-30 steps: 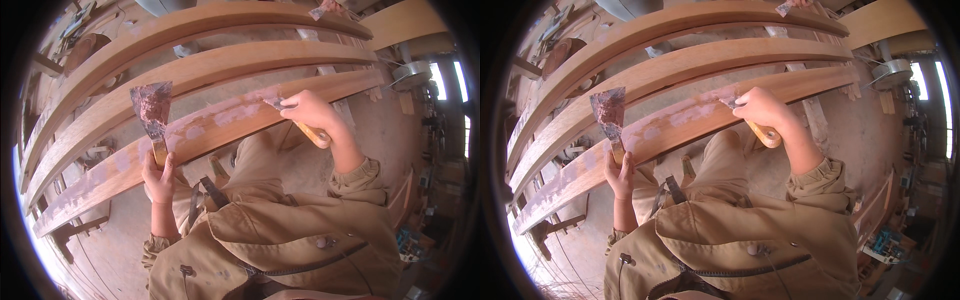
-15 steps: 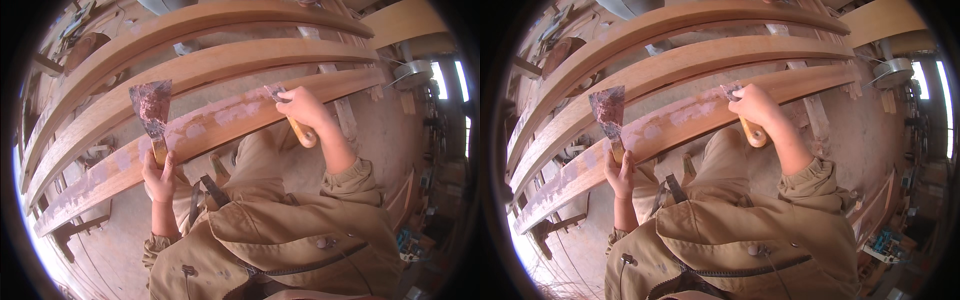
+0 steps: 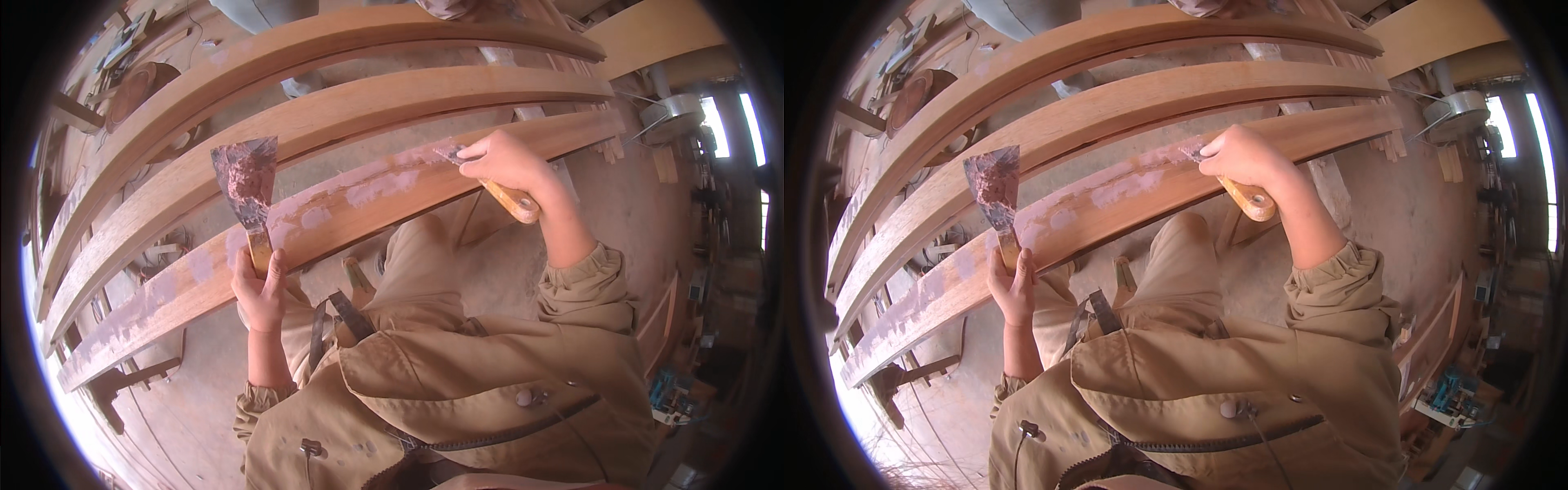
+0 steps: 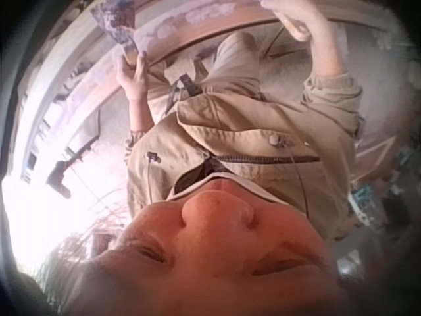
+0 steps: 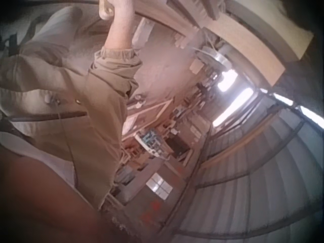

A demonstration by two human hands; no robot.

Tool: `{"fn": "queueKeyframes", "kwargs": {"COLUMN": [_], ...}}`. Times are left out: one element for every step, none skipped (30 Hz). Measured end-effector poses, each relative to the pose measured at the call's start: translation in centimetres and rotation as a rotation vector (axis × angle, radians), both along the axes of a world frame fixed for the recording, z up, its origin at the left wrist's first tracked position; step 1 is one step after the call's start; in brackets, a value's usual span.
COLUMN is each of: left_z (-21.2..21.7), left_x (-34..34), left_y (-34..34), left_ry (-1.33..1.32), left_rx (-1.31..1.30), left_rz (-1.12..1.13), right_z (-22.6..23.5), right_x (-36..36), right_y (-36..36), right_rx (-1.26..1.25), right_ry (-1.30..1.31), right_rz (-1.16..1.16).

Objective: The person applies a pinkish filler to a curved wooden plank using a putty knife and a scraper. They spread the filler along the surface and smooth it with the tools while working in a workshop.

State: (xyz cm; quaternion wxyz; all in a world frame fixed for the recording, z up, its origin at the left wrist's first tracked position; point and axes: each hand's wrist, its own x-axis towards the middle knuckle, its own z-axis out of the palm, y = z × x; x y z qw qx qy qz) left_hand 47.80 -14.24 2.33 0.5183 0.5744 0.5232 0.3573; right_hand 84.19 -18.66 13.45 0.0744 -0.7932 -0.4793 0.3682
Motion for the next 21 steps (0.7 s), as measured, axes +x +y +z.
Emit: {"fn": "queueKeyframes", "kwargs": {"left_z": [0.1, 0.1, 0.1, -0.1, -0.6, -0.8, -0.6, -0.3, -0.2, -0.1, 0.0, 0.1, 0.1, 0.2, 0.2, 0.3, 0.4, 0.5, 0.4, 0.3, 0.1], "left_x": [0.1, 0.4, 0.5, 0.4, 0.1, -0.1, -0.1, 0.0, 0.1, 0.3, 0.5, 0.5, 0.5, 0.6, 0.7, 0.8, 0.8, 0.7, 0.6, 0.5, 0.5], "left_y": [0.1, 0.2, 0.3, 0.3, 0.3, 0.4, 0.3, 0.1, 0.0, 0.1, 0.2, 0.2, 0.2, 0.2, 0.3, 0.3, 0.2, 0.2, 0.2, 0.2, 0.1], "left_ry": [0.009, 0.019, 0.03, 0.039, 0.047, 0.055, 0.029, 0.003, -0.026, -0.029, -0.032, -0.025, -0.013, -0.001, 0.004, 0.009, 0.013, 0.018, -0.001, -0.02, -0.04], "left_rx": [0.027, 0.055, 0.081, 0.103, 0.126, 0.155, 0.124, 0.093, 0.057, 0.052, 0.047, 0.04, 0.05, 0.06, 0.075, 0.066, 0.057, 0.049, 0.051, 0.052, 0.046], "left_rz": [-0.004, -0.007, -0.014, -0.021, -0.029, -0.029, -0.014, 0.001, 0.009, 0.003, -0.004, -0.012, -0.011, -0.011, -0.004, 0.002, 0.008, 0.012, 0.014, 0.017, 0.015], "right_z": [-0.1, -0.1, -0.1, -0.8, -0.5, 0.2, 0.6, 0.7, 0.5, 0.4, 0.3, 0.0, -0.7, -1.1, -1.0, -2.0, -1.7, -0.5, 0.2, -0.2, -0.8], "right_x": [0.0, -0.4, -0.7, -0.4, -0.4, -0.5, -0.5, 0.0, 0.2, 0.3, 0.4, -0.1, -0.4, -1.1, -1.7, -1.9, -1.5, -1.5, -1.4, -1.3, -1.3], "right_y": [-0.1, -0.1, -0.4, -1.2, -1.8, -2.0, -2.2, -2.2, -2.3, -2.4, -2.5, -2.3, -2.4, -2.9, -3.3, -4.0, -4.0, -3.5, -3.3, -3.5, -3.7], "right_rx": [-0.018, -0.037, -0.057, -0.012, -0.071, -0.123, -0.175, -0.128, -0.088, -0.048, -0.007, 0.013, -0.035, -0.011, 0.018, 0.094, 0.034, -0.025, -0.084, -0.03, 0.013], "right_ry": [-0.022, -0.044, -0.065, -0.111, -0.106, -0.104, -0.101, -0.077, -0.029, 0.019, 0.068, 0.01, -0.022, -0.065, -0.115, -0.137, -0.103, -0.067, -0.031, -0.025, -0.016], "right_rz": [-0.001, -0.002, -0.005, 0.07, 0.089, 0.115, 0.141, 0.184, 0.074, -0.037, -0.147, -0.083, -0.037, -0.021, 0.002, 0.015, 0.029, 0.041, 0.054, 0.003, -0.046]}}
